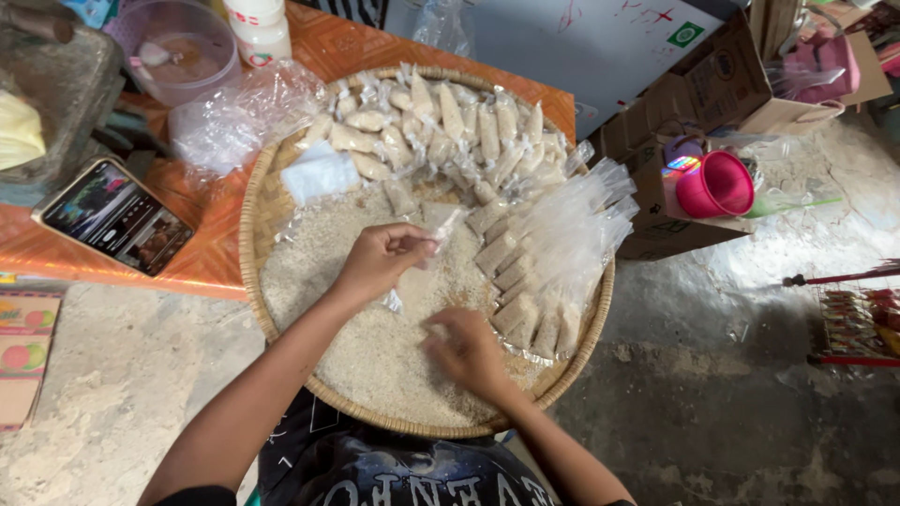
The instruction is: The person scoops loose grains from a large woven basket and fills small clear plastic bags by hand. Each filled bag is then placed on top of the remaining grains in the basket. The process is repeated continuously throughout the clip.
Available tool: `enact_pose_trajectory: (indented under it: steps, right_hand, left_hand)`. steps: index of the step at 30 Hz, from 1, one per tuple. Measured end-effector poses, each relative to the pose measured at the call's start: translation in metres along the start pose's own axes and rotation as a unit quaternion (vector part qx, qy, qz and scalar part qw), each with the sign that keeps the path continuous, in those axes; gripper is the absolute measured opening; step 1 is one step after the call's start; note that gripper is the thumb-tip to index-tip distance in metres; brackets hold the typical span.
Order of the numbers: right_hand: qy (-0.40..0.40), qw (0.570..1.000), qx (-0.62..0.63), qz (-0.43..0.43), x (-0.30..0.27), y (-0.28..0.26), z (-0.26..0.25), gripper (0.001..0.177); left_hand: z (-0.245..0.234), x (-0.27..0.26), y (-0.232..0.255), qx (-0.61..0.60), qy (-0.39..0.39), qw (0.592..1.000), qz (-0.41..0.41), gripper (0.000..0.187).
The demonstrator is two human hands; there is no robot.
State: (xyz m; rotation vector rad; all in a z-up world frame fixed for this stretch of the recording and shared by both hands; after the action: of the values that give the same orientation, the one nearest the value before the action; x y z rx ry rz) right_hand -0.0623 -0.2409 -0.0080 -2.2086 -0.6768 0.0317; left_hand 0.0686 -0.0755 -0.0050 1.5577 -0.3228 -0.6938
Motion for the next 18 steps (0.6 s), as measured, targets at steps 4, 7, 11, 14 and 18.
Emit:
enact_pose_trajectory:
  steps: [4,7,11,14,18]
  right_hand:
    - [-0.067,0.979,-0.193,-0.019,-0.008,-0.010,0.036,0.022]
    - [-0.084,0.994,-0.052,0.045,-0.010,0.004,0.042,0.024]
    - [-0.032,0.925,0.255,0.279,0.001,0.032,0.013,0.041]
    - [0.026,0.841,0.384,0.381,0.004,0.030,-0.011,0.052]
    - [0.103,0.714,0.624,0.300,0.032,0.019,-0.038,0.047]
  left_hand:
    - [0.002,-0.010,-0.004,-0.019,-0.010,0.999,-0.025,0.027]
    - [0.013,-0.032,-0.005,0.011,-0.016,1.000,0.001,0.032]
    - [0.027,-0.064,-0.002,0.036,-0.004,0.999,0.025,0.039]
    - [0.037,-0.080,-0.016,0.104,-0.013,0.991,-0.082,0.044]
    - [0.050,-0.085,-0.021,0.142,0.015,0.988,0.061,0.048]
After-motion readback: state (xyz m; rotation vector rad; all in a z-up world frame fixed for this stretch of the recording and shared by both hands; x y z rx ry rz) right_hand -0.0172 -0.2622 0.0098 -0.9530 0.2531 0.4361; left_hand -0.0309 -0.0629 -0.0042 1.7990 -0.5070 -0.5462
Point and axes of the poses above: each hand's wrist, its own x-axis towards the middle knuckle, its own z-axis out of the palm, y = z × x, the point moved 3 cm from there along x, towards the middle knuckle, and after that the axes turned 13 degrees about -y, right-handed, at the moved point
